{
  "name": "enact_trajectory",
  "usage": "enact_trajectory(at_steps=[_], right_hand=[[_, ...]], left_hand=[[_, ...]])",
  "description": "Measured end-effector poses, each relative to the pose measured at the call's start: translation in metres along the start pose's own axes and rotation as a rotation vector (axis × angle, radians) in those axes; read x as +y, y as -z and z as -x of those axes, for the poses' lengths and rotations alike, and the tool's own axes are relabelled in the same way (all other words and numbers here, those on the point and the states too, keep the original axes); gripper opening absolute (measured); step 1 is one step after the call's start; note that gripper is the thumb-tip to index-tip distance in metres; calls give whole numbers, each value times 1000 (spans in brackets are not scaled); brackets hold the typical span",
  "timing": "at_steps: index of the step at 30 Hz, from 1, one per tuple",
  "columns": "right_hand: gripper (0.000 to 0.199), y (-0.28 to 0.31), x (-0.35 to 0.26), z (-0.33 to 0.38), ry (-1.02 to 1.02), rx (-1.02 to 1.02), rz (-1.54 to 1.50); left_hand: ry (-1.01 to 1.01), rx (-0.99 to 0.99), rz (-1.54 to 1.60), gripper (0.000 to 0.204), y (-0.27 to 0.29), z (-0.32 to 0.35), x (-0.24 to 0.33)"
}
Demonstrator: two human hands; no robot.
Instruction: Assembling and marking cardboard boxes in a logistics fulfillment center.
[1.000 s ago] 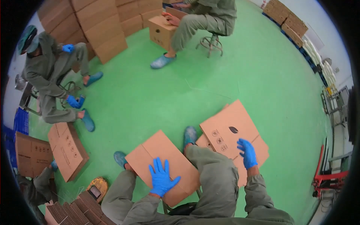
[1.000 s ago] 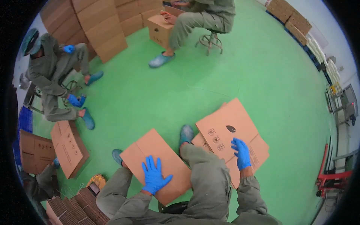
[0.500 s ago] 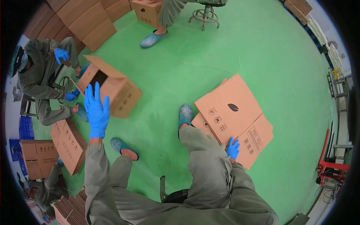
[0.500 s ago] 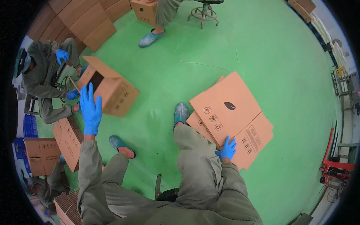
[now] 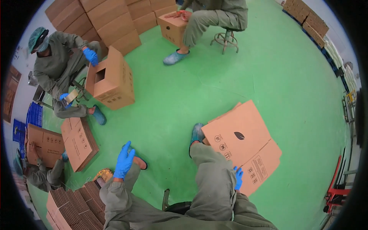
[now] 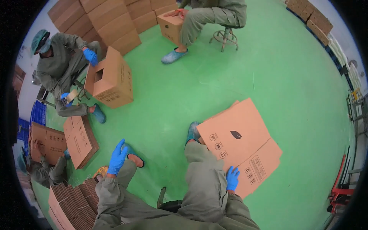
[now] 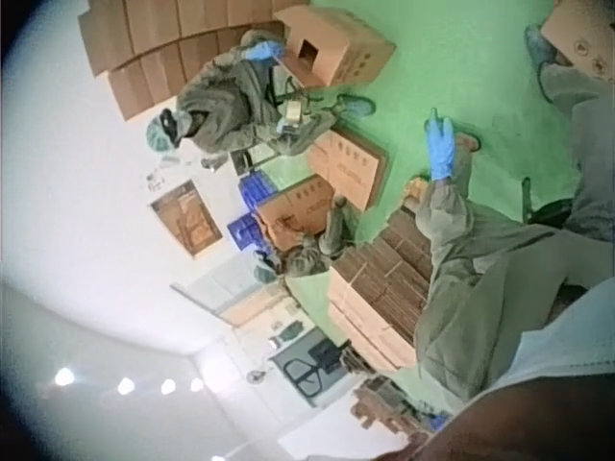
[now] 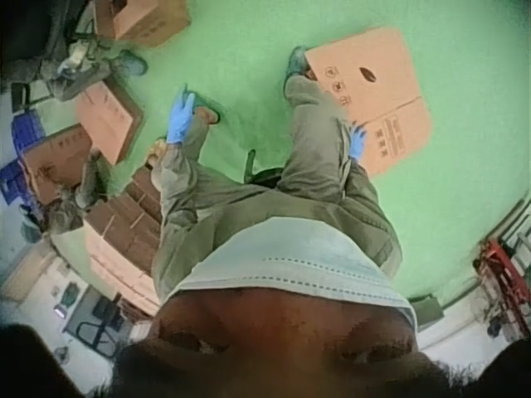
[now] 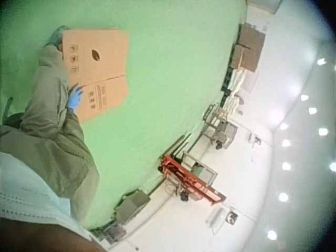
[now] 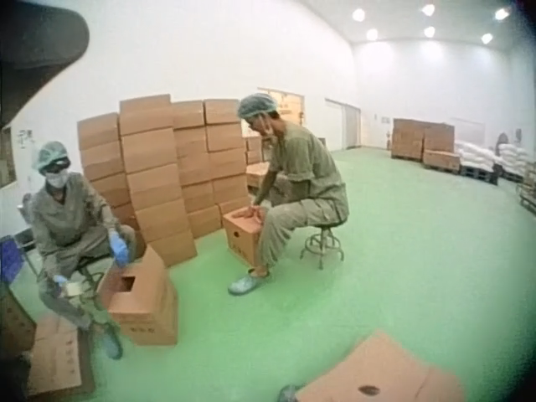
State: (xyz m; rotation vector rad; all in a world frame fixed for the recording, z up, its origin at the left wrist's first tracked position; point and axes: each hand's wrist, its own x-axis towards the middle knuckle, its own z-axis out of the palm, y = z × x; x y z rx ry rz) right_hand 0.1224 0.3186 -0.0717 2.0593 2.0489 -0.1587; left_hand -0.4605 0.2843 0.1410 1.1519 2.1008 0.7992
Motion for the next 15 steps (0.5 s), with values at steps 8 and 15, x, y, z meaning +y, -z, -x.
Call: enact_trajectory(at_steps=[8,15], right_hand=[[44,268,31,-9,75,544,-317],[46,451,-7,52,433,661,-848]], left_hand=[[-133,29,376,47,-4,-10,43],[-219,-176,568,51,-31,16,89]])
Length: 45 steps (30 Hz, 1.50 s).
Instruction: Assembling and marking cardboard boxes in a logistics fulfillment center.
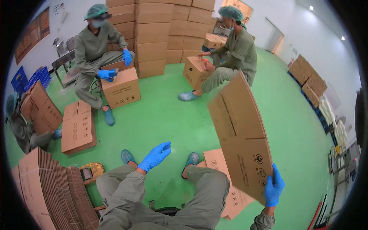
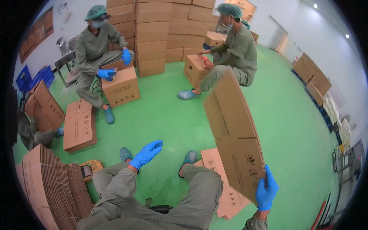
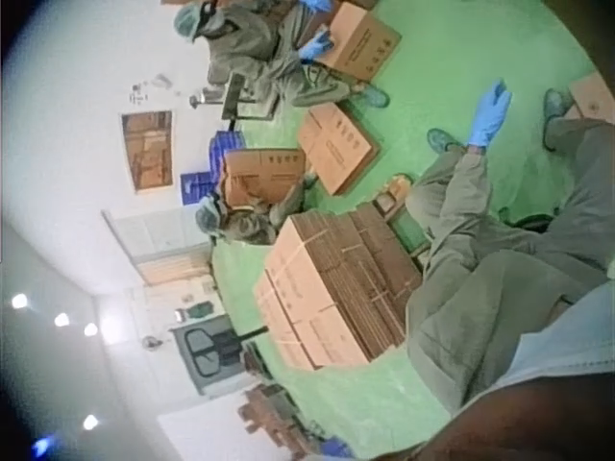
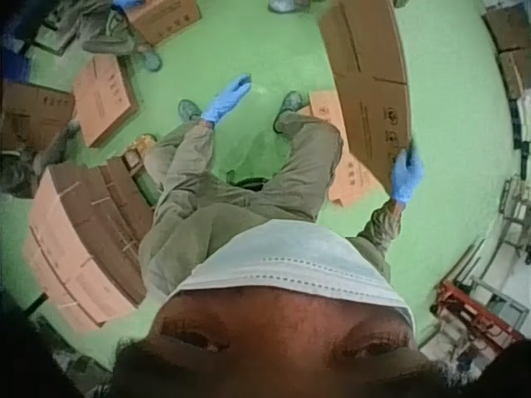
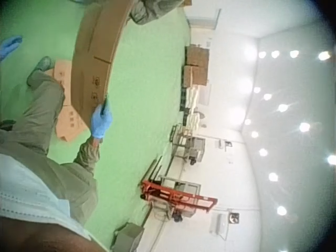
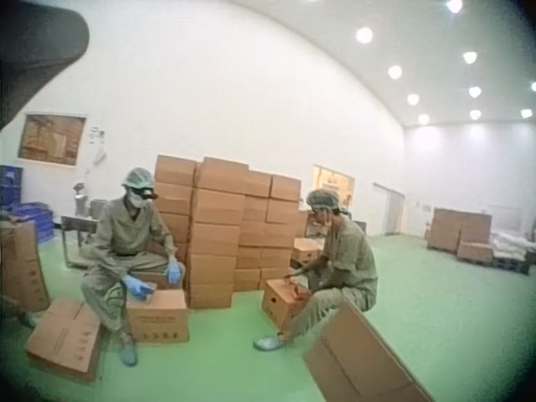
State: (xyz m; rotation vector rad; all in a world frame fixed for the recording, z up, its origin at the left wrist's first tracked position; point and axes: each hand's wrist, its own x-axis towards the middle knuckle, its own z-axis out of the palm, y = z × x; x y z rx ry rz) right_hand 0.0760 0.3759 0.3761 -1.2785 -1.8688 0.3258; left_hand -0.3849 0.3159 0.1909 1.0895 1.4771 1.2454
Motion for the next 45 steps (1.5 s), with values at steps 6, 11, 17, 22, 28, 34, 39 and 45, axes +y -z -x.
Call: enact_trajectory(at_steps=[6,11,17,22,28,34,39,45], right_hand=[[45,1,-86,-47,168,76,-544],[50,-66,-94,-100,114,-61,-955],[75,-260,-60,-58,-34,-347,-604],[105,-312,-99,61,122,-911,-737],[102,-363,-76,139,-229,-893,-746],[86,-377,-42,126,-196,-915,-765],[78,-370,-32,127,-413,-983,-841],[74,-339,2,94,-369,-711,-778]], left_hand=[[-352,589,-41,56,34,-2,70],[-411,585,301,51,107,69,155],[-364,542,67,42,59,133,191],[-47,437,-483,42,8,75,75],[209,349,-575,43,-20,15,-26],[169,530,-375,57,-39,-55,-56],[105,651,-247,64,-44,-63,-100],[134,401,-747,61,0,-28,-93]])
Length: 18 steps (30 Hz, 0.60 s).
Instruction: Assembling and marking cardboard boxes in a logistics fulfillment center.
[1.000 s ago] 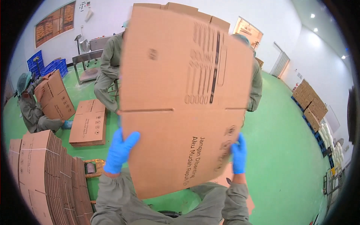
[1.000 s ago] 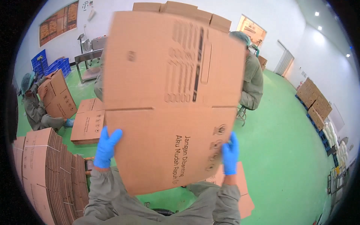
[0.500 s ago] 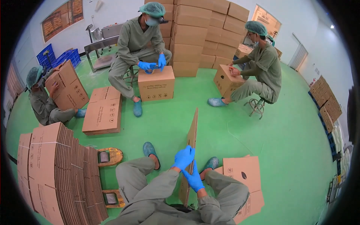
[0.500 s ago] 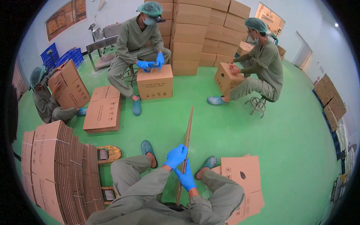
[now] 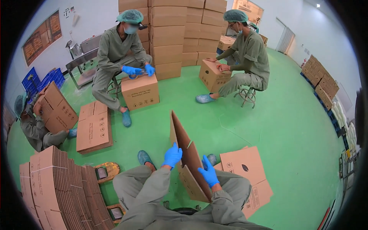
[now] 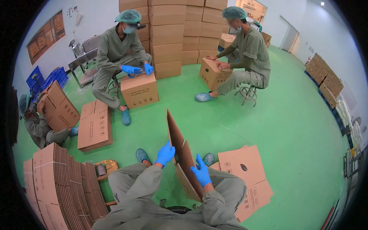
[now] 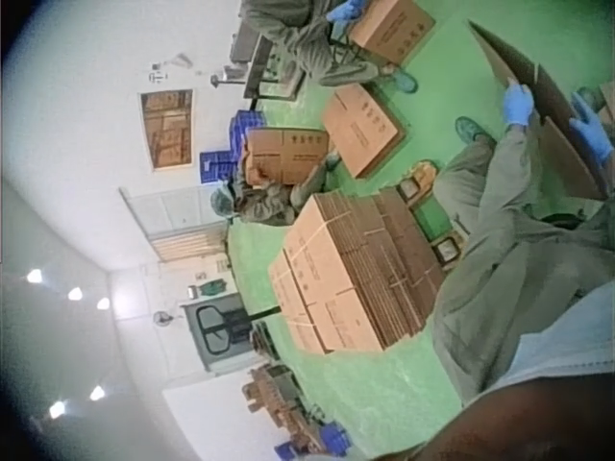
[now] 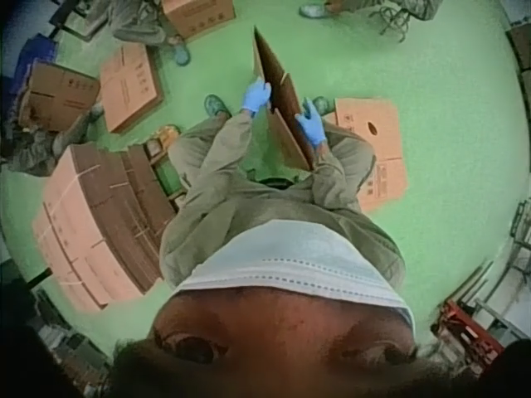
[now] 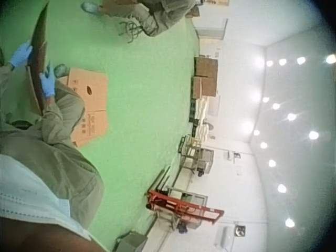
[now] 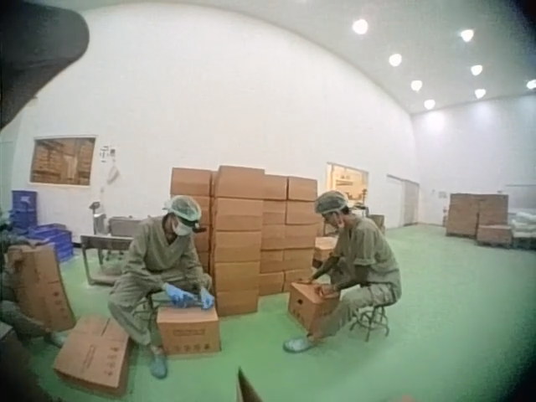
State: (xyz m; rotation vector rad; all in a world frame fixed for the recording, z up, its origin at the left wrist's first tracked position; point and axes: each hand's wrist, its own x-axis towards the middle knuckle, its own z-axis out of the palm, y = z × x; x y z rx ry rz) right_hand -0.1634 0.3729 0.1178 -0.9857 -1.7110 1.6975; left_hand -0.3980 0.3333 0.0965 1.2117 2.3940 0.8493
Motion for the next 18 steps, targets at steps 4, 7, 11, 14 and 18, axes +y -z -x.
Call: enact_trajectory(at_steps=[4,7,11,14,18], right_hand=[[61,27,4,-42,79,85,317],[60,18,-14,-83,-5,150,338],[64,-20,-25,-114,85,211,879],[67,-39,-37,-110,117,121,1093],[70,-18,-45,-106,108,51,1257]], left_hand=[[-31,-111,-71,61,61,37,-29],[58,-224,-3,55,112,110,-34],[-378,11,-700,48,122,148,22],[-174,-452,-310,43,72,175,47],[-76,-787,-126,59,52,144,34]])
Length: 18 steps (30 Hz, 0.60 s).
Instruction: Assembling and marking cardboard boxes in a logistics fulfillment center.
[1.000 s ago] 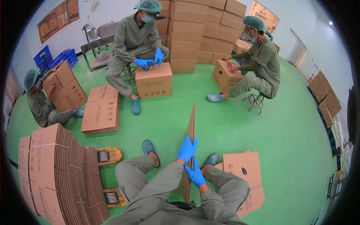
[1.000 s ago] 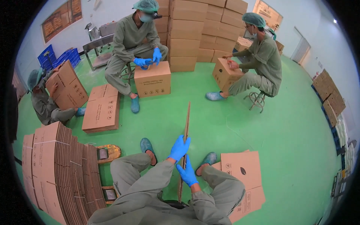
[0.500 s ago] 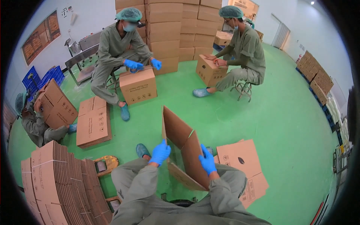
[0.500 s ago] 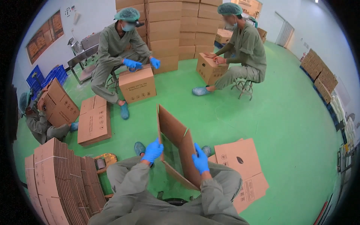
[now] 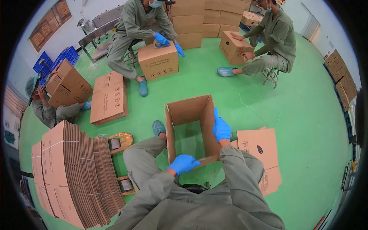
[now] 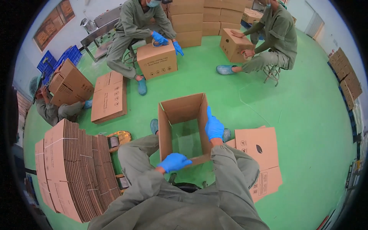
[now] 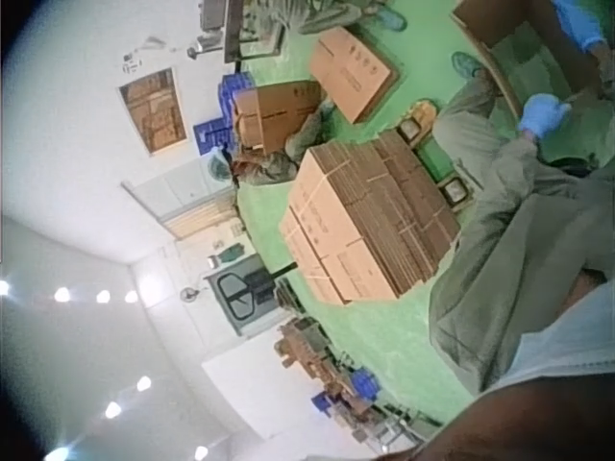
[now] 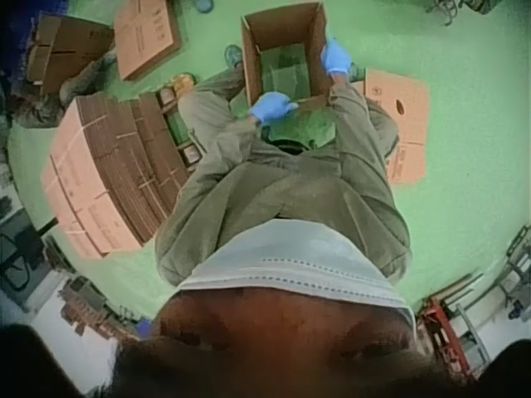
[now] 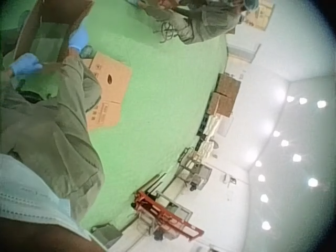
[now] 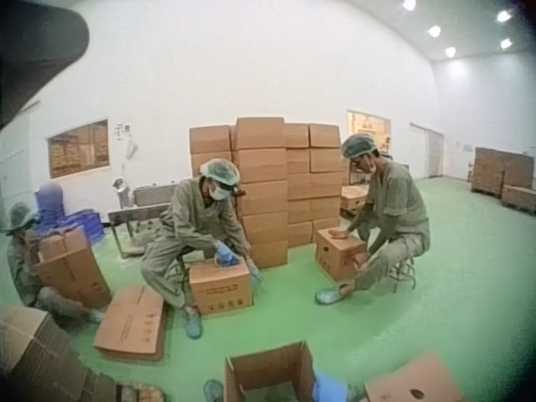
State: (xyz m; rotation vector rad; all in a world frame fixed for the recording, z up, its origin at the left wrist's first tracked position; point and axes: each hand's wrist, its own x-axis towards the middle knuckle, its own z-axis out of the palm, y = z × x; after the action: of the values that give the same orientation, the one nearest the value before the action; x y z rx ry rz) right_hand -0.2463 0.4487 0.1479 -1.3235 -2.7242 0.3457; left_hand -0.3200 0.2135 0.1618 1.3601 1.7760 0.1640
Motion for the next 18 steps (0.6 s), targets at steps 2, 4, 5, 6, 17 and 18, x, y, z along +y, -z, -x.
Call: enact_trajectory(at_steps=[2,4,5,6,17,18], right_hand=[[70,1,-6,6,14,-14,8],[70,-2,-14,7,30,-20,15],[70,-5,-17,10,57,26,6],[70,-8,-15,15,85,71,1],[72,-19,-3,31,60,107,109],[73,-21,-3,30,72,142,80]], left_hand=[[6,-35,102,67,5,-25,-36],[167,-106,95,70,16,-59,-50],[163,-106,100,70,10,-69,-51],[318,-52,6,72,0,-81,-49],[-24,814,-295,105,114,-119,-7],[33,728,-267,107,149,-111,2]])
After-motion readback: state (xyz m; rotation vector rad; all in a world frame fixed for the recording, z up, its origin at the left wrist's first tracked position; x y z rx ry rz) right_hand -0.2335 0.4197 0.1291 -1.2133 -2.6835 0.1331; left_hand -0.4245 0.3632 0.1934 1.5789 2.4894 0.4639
